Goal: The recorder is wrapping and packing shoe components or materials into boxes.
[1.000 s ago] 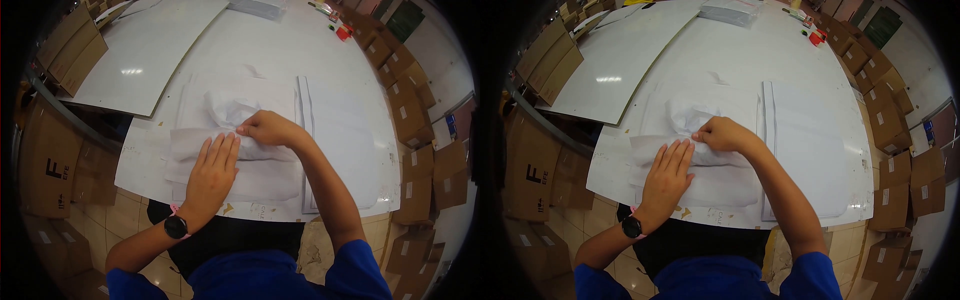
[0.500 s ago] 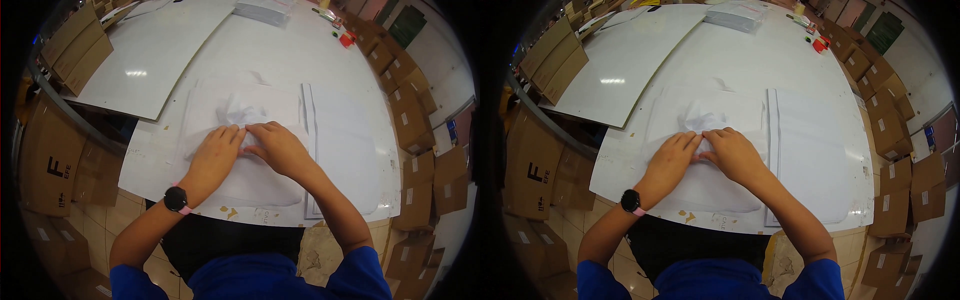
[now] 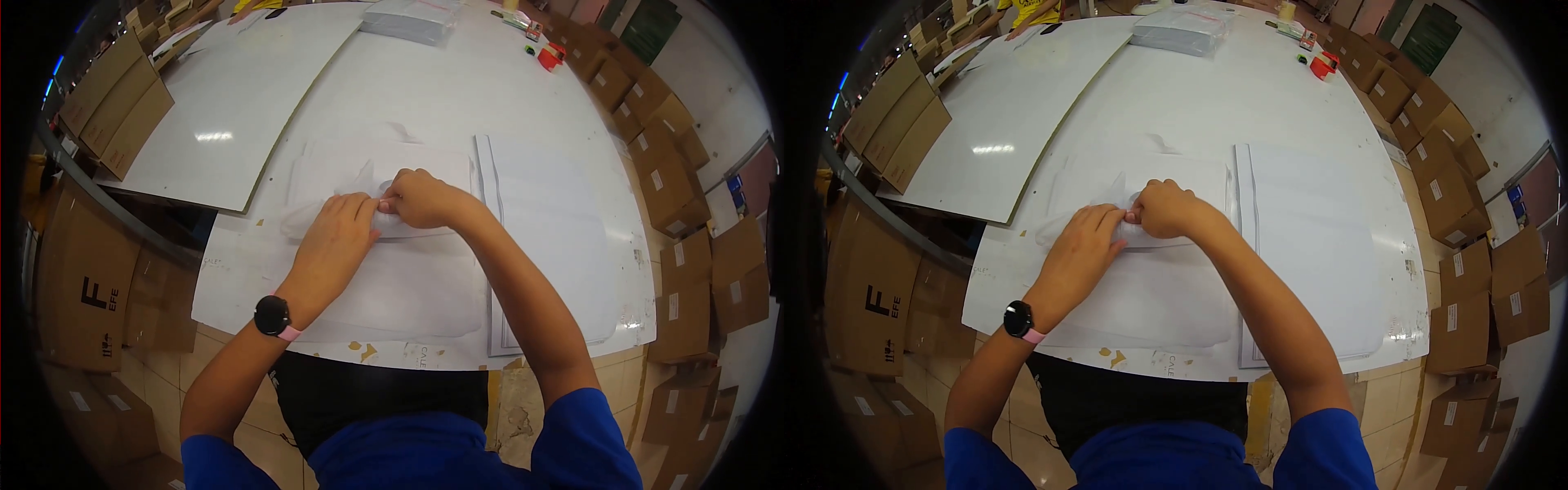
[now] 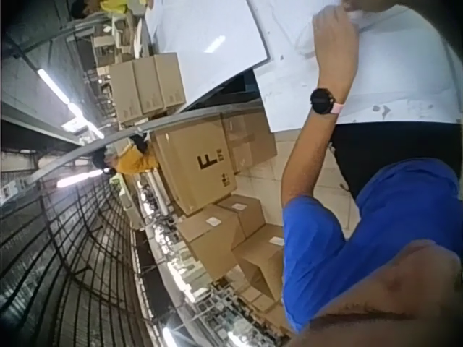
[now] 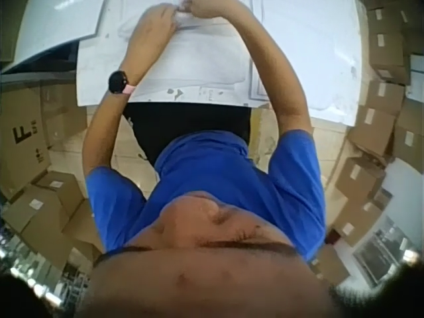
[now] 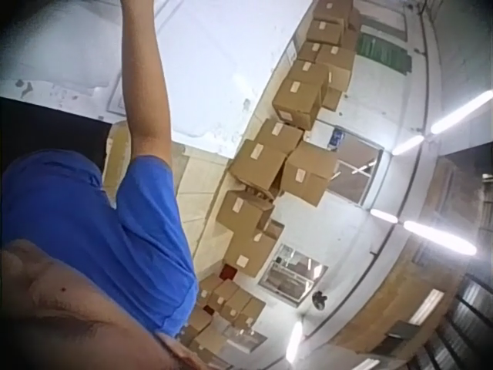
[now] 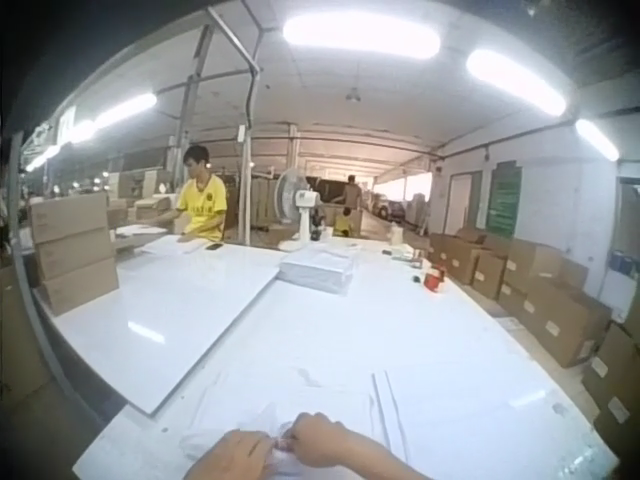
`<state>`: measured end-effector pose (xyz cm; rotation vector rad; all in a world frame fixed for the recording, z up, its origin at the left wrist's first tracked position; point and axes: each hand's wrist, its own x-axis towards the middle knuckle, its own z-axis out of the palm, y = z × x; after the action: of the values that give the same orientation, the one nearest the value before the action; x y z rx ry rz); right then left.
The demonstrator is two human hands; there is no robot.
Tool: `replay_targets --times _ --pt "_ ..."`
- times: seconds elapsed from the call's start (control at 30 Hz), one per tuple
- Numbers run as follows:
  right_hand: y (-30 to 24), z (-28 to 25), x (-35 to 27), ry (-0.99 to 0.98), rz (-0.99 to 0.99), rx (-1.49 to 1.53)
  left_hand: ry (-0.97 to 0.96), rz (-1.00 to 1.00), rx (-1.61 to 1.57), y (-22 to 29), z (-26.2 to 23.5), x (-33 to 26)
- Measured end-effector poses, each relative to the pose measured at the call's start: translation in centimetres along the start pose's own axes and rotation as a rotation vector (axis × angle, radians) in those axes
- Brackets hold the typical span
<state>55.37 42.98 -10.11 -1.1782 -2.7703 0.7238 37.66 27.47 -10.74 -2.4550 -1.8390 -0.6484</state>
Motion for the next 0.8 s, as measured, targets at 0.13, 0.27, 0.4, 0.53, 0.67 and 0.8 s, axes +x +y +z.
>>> replay_targets --times 0.13,0.27,0.4,0.53,0.67,0.8 --pt "-2.7 -2.2 -0.7 -0.111 0.172 -0.045 0.094 0.08 0.061 -1.9 1.3 0.3" --pt "-0.7 1.4 -3.1 0.434 -0.263 -0.138 0.088 0.047 -0.022 -3.4 1.5 1.8" --pt "-0.5 2.8 -2.9 0.482 -0.304 -0.102 -0.155 -0.118 -0.144 -4.1 0.4 4.2" --pt "-0.2 2.7 -1.2 0.402 -0.197 -0.064 0.108 -0.006 -0.03 -4.4 1.8 4.0" --pt "0.6 1.9 0.3 0.32 -0.105 -0.102 0.13 -0.018 -0.05 -3.2 1.9 3.2" --pt "1.0 0.9 1.8 0.208 -0.027 -0.01 0.152 0.041 -0.009 -4.3 2.8 2.9"
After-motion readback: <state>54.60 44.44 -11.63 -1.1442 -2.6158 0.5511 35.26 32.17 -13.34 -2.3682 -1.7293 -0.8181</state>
